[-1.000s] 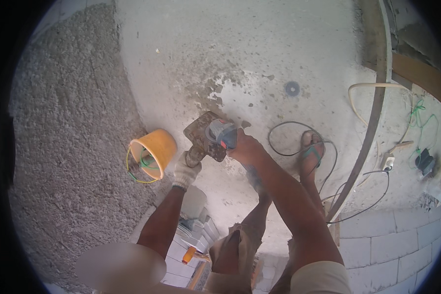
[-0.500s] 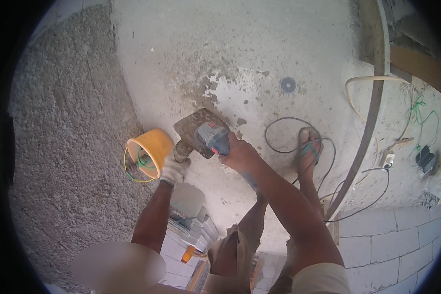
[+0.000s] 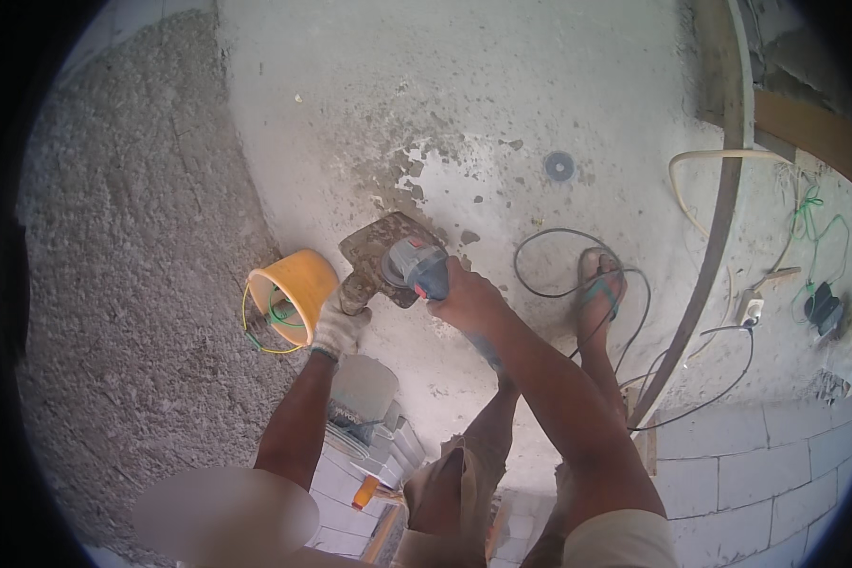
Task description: The person uses an angle grinder to grind a section of the concrete floor while holding a pickaxe. They then remove the grinding disc from the angle grinder and place the tool on the floor.
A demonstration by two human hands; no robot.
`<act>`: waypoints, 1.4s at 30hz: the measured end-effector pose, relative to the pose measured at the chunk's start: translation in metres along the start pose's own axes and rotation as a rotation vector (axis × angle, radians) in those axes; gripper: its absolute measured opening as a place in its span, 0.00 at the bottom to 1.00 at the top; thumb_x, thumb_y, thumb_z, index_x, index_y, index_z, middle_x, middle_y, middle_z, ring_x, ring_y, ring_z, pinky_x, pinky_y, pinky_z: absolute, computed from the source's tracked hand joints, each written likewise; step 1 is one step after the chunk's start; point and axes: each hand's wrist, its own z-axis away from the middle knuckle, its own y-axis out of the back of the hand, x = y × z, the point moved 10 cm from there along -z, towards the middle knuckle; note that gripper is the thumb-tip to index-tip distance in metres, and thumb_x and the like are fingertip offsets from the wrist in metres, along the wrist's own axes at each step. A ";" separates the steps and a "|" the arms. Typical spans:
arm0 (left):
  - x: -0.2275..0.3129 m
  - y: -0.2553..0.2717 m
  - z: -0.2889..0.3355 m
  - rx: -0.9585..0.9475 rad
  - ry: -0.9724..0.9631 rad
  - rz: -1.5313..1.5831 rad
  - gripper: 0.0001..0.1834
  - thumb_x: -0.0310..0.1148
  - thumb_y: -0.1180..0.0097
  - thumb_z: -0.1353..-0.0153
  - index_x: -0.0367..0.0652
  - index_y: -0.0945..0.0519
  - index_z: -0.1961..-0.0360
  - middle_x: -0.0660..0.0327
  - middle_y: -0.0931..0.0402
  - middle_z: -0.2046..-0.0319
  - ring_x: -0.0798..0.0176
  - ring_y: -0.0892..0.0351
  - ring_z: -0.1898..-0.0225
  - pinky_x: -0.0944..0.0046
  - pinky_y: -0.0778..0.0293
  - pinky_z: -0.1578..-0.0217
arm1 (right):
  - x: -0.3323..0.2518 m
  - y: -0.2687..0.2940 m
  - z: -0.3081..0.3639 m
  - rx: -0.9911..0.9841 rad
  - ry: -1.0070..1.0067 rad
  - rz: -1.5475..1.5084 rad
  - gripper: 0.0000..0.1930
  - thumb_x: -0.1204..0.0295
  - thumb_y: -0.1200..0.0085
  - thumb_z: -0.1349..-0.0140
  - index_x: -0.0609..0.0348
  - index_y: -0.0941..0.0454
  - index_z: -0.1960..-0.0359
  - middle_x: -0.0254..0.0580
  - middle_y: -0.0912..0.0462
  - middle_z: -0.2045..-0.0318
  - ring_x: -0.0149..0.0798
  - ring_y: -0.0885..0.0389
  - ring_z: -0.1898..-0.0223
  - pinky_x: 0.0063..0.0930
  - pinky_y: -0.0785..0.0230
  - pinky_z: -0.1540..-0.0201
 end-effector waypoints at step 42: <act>0.013 0.015 -0.003 -0.006 0.018 -0.054 0.21 0.37 0.31 0.44 0.44 0.17 0.50 0.51 0.13 0.61 0.48 0.11 0.56 0.53 0.18 0.52 | -0.064 0.020 -0.067 -0.035 0.064 0.105 0.53 0.50 0.31 0.43 0.71 0.41 0.22 0.68 0.18 0.38 0.62 0.18 0.34 0.51 0.27 0.31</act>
